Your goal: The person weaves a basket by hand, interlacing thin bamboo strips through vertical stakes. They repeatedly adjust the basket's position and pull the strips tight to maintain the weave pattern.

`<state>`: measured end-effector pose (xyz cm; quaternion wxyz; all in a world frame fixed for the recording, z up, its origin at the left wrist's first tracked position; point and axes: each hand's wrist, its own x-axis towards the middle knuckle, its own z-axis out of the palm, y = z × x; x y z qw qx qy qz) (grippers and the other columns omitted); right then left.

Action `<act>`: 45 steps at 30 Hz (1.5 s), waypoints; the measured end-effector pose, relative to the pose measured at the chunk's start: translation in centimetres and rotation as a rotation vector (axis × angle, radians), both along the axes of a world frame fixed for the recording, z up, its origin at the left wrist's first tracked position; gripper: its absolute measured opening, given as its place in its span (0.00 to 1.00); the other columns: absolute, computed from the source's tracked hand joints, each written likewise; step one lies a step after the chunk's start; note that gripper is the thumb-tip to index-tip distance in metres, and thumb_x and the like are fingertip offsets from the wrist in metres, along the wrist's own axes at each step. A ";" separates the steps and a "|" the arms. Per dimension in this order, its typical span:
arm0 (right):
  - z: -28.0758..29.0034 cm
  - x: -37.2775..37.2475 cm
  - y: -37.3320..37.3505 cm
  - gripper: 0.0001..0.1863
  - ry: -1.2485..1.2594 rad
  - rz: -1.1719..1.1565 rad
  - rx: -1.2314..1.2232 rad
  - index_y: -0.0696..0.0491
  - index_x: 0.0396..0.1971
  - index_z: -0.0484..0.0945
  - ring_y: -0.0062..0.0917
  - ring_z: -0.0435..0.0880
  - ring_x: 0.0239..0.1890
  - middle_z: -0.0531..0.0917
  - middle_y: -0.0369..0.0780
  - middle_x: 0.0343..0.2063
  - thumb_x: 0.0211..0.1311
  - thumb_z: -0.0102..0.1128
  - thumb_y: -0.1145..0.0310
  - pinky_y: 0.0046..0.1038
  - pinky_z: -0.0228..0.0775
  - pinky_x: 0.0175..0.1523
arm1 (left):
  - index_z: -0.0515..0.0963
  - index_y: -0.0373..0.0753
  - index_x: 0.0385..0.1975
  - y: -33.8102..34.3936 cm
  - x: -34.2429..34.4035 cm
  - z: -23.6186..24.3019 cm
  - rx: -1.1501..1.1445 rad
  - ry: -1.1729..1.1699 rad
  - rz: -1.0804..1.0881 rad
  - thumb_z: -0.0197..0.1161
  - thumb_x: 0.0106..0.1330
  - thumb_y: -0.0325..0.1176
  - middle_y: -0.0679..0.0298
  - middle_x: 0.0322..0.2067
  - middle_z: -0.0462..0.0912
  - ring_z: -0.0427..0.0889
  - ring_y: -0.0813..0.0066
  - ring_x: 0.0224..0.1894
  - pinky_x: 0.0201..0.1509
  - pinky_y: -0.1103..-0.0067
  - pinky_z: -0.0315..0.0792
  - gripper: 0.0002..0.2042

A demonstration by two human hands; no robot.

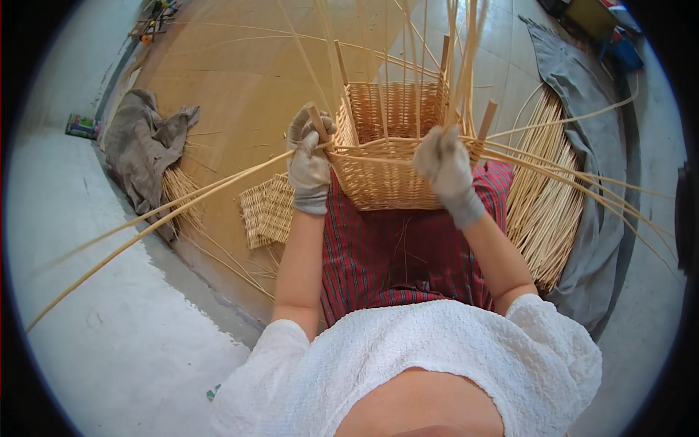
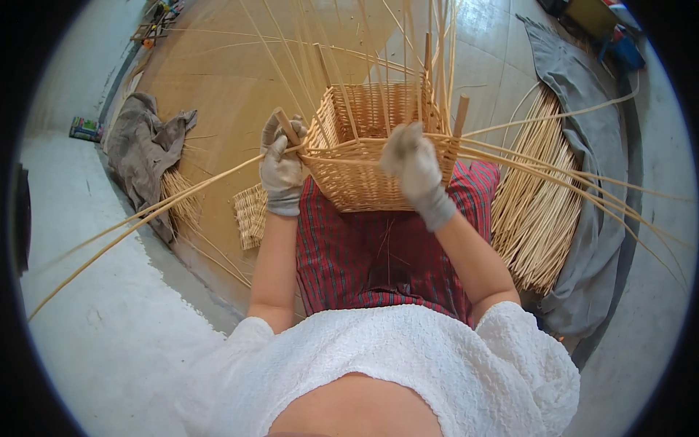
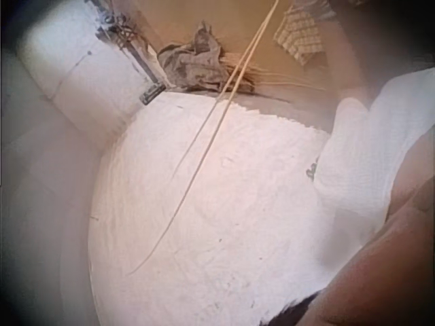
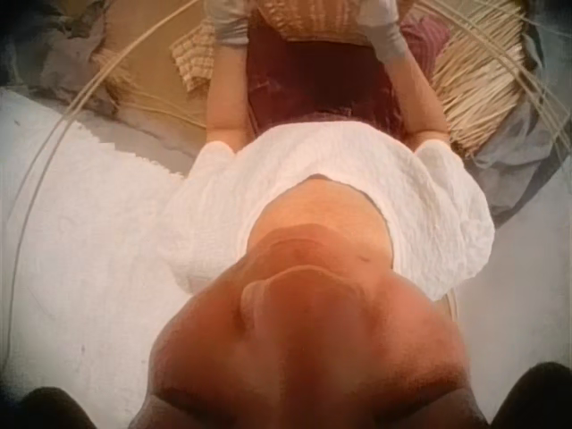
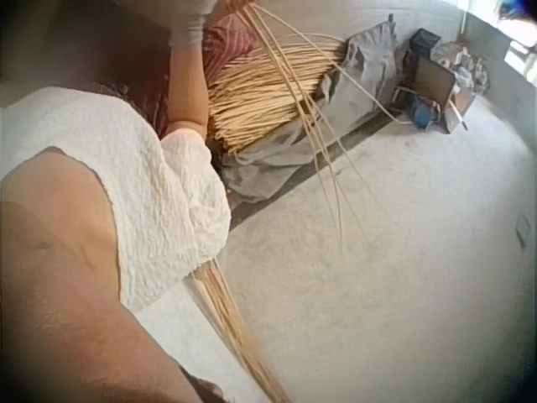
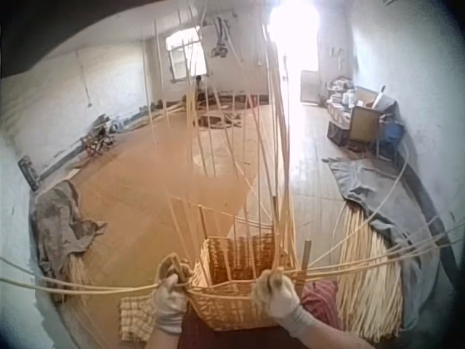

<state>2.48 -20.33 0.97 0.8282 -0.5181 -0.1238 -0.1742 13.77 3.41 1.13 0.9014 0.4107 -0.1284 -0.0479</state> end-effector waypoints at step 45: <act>1.4 0.4 -1.1 0.21 0.155 -0.399 -0.128 0.49 0.68 0.55 0.26 0.90 0.39 0.81 0.38 0.36 0.81 0.45 0.67 0.16 0.77 0.22 | 0.70 0.34 0.62 -2.4 -6.3 -3.9 0.367 -0.024 0.394 0.60 0.71 0.22 0.57 0.55 0.79 0.78 0.68 0.57 0.63 0.71 0.74 0.20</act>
